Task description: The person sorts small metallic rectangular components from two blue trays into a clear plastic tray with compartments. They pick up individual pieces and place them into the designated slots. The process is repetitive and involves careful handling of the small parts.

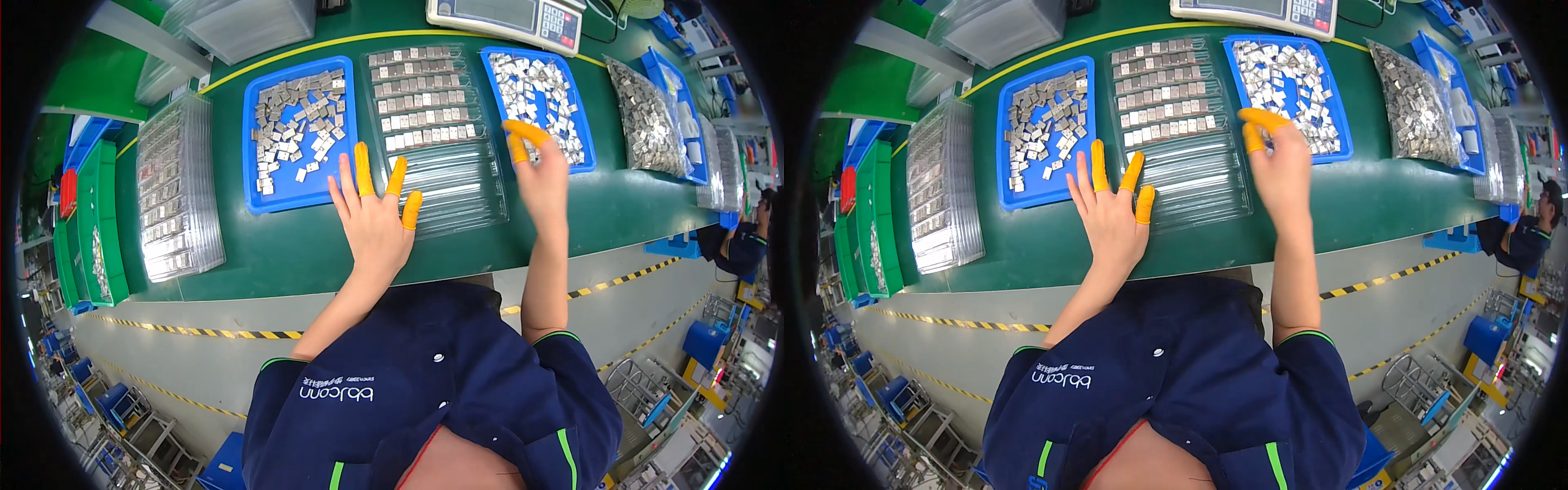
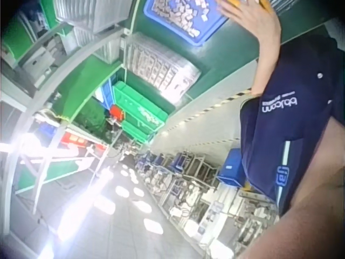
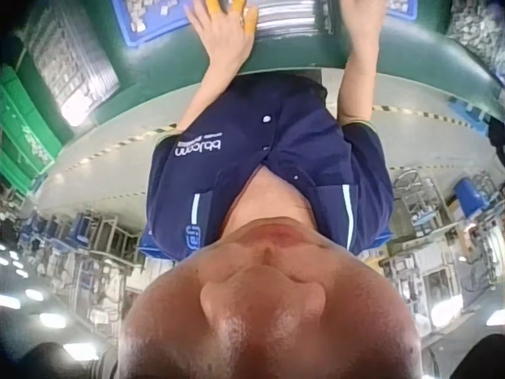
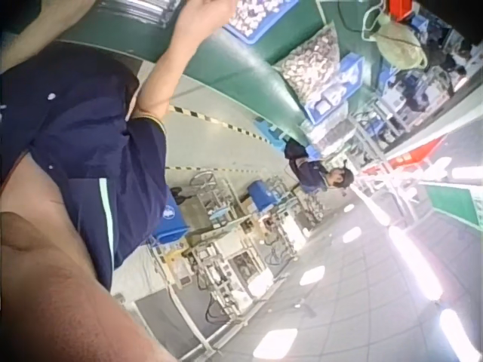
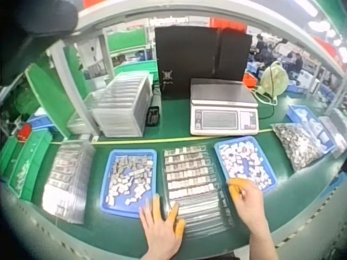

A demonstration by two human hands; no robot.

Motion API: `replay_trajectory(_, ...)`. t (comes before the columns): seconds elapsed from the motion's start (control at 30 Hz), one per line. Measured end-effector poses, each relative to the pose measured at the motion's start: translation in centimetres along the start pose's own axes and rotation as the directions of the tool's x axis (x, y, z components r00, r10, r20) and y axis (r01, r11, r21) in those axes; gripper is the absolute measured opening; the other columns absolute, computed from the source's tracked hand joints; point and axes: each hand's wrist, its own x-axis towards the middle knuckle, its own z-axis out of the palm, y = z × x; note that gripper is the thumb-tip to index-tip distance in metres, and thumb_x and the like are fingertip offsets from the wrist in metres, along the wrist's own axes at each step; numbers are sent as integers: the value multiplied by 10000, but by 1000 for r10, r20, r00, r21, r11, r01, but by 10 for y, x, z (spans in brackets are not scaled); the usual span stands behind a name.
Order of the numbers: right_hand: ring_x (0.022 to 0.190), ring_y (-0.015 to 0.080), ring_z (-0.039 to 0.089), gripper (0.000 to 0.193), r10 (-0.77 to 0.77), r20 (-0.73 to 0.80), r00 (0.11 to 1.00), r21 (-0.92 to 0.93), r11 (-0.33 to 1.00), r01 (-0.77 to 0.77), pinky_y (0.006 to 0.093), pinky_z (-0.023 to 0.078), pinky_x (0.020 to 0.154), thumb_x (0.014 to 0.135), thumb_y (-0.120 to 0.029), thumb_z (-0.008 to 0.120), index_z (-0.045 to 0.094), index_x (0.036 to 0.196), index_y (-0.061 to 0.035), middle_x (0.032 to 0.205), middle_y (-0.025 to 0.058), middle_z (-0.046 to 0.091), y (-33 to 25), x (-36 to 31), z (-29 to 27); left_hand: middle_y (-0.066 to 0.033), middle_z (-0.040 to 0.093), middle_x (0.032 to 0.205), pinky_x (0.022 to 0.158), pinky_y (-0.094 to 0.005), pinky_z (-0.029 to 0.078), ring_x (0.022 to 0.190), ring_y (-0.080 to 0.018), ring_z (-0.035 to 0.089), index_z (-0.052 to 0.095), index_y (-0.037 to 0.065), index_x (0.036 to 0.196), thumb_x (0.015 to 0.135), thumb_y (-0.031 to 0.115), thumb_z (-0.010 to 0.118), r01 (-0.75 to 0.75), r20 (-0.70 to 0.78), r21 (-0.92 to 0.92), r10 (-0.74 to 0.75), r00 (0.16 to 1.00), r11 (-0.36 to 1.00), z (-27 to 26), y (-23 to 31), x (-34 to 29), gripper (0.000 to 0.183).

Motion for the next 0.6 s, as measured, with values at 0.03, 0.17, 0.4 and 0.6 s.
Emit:
replay_trajectory(0.03, 867, 308, 588, 212, 85, -20, 996, 9, 996, -85, 348, 453, 782, 778, -30, 595, 655, 981, -48, 936, 164, 623, 4, 2, -7, -257, 287, 1385, 1058, -563, 63, 1326, -425, 151, 590, 136, 1165, 856, 236, 547, -4, 12, 4, 4, 1000, 1000, 0, -1, 0, 328)
replay_trajectory(0.17, 890, 329, 574, 258, 89, -28, 996, -186, 978, -93, 373, 444, 803, 766, -29, 604, 626, 1022, -7, 971, 196, 597, 36, 7, -21, -238, 290, 1391, 1063, -554, 37, 1327, -415, 155, 591, 147, 1158, 862, 257, 539, -12, 49, 5, 12, 999, 1000, -3, -4, 0, 320)
replay_trajectory(0.4, 898, 310, 547, 329, 35, 40, 999, -284, 959, -22, 370, 436, 808, 733, -28, 652, 610, 1057, 9, 969, 181, 584, 40, 16, -18, -137, 456, 1254, 1031, -542, 147, 1233, -343, 333, 611, 136, 1086, 793, 226, 634, 107, -228, 7, -103, 968, 994, -14, -40, 12, 307)
replay_trajectory(0.6, 855, 280, 573, 296, 54, 7, 999, -387, 921, -47, 348, 457, 762, 718, -67, 690, 659, 1011, -39, 950, 158, 593, 42, 16, -15, -79, 586, 990, 887, -424, 257, 1020, -242, 468, 668, 107, 916, 726, 272, 718, 474, -178, 276, -440, 880, 836, -37, -92, 20, 257)
